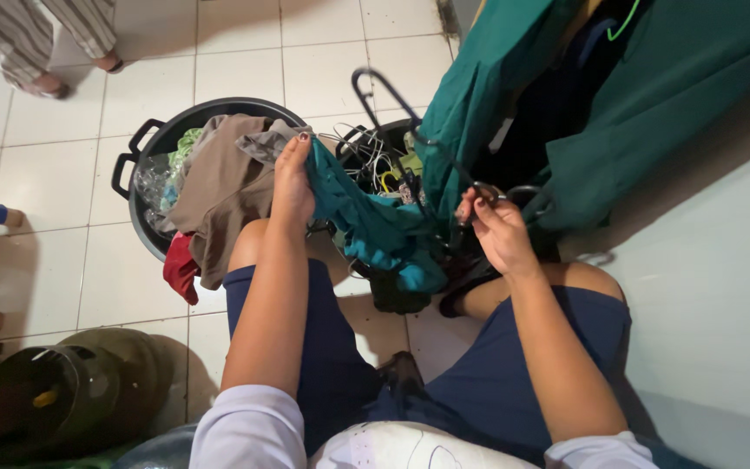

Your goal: The person sits on the floor and places several garments onto plastic hangers, then hangs them on a nearby rack. Items handled include a mustard-colored top, a dark green shirt, and a teal top.

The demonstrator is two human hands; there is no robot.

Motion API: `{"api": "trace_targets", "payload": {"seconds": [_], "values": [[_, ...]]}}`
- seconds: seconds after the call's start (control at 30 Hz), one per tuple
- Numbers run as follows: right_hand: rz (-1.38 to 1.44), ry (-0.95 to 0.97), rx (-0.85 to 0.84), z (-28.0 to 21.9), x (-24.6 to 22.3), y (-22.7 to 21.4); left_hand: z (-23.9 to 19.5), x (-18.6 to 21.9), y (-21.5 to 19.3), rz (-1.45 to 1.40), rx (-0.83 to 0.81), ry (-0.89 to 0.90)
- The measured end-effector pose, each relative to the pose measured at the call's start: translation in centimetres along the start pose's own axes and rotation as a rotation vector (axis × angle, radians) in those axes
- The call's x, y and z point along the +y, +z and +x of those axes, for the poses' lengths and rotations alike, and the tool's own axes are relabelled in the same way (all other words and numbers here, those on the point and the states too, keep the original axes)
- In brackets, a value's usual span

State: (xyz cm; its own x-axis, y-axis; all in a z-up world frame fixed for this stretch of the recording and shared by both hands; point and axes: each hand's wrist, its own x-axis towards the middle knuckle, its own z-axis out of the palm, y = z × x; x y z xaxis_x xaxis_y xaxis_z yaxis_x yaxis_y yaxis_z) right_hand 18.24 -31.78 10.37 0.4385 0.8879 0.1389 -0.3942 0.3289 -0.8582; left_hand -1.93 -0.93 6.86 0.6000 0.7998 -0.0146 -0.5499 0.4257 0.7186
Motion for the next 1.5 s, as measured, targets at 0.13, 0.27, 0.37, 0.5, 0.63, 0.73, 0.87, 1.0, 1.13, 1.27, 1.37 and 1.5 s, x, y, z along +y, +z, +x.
{"api": "trace_targets", "payload": {"seconds": [0.13,0.27,0.37,0.5,0.63,0.73,0.87,1.0,1.13,1.27,1.37,1.5], "values": [[0.139,-0.11,-0.033,0.3,0.1,1.5,-0.3,-0.7,1.1,0.072,-0.087,-0.077],[0.246,-0.145,-0.07,-0.1,-0.2,2.4,-1.2,-2.0,2.8,0.108,-0.215,-0.151],[0.287,-0.134,-0.049,-0.1,-0.7,3.0,-1.5,-2.6,4.2,0.169,-0.219,-0.194],[0.234,-0.161,-0.039,-0.8,-1.0,3.0,-2.0,-3.8,5.3,0.217,-0.32,-0.188],[0.241,-0.121,-0.039,-0.6,-1.1,2.8,-1.7,-3.9,6.2,0.193,-0.343,-0.186],[0.236,-0.114,-0.052,-0.7,-1.1,2.4,-1.7,-3.5,6.5,0.146,-0.323,-0.203],[0.151,-0.093,-0.1,-0.7,-0.5,2.0,-2.3,-2.6,6.7,0.093,-0.334,-0.241],[0.021,-0.055,-0.155,-0.2,1.6,1.9,-2.7,-2.1,6.7,-0.024,-0.369,-0.23],[-0.299,0.019,-0.162,0.3,4.2,1.6,-2.5,-1.0,6.0,-0.1,-0.328,-0.155],[-0.517,0.174,-0.114,0.6,4.9,0.5,-2.1,0.9,4.6,-0.195,-0.269,-0.049],[-0.718,0.075,-0.068,0.5,4.9,-0.2,-2.1,1.5,4.1,-0.212,-0.223,-0.004],[-0.56,0.031,-0.003,0.4,5.6,-0.2,-2.4,1.4,4.1,-0.159,-0.218,-0.056]]}}
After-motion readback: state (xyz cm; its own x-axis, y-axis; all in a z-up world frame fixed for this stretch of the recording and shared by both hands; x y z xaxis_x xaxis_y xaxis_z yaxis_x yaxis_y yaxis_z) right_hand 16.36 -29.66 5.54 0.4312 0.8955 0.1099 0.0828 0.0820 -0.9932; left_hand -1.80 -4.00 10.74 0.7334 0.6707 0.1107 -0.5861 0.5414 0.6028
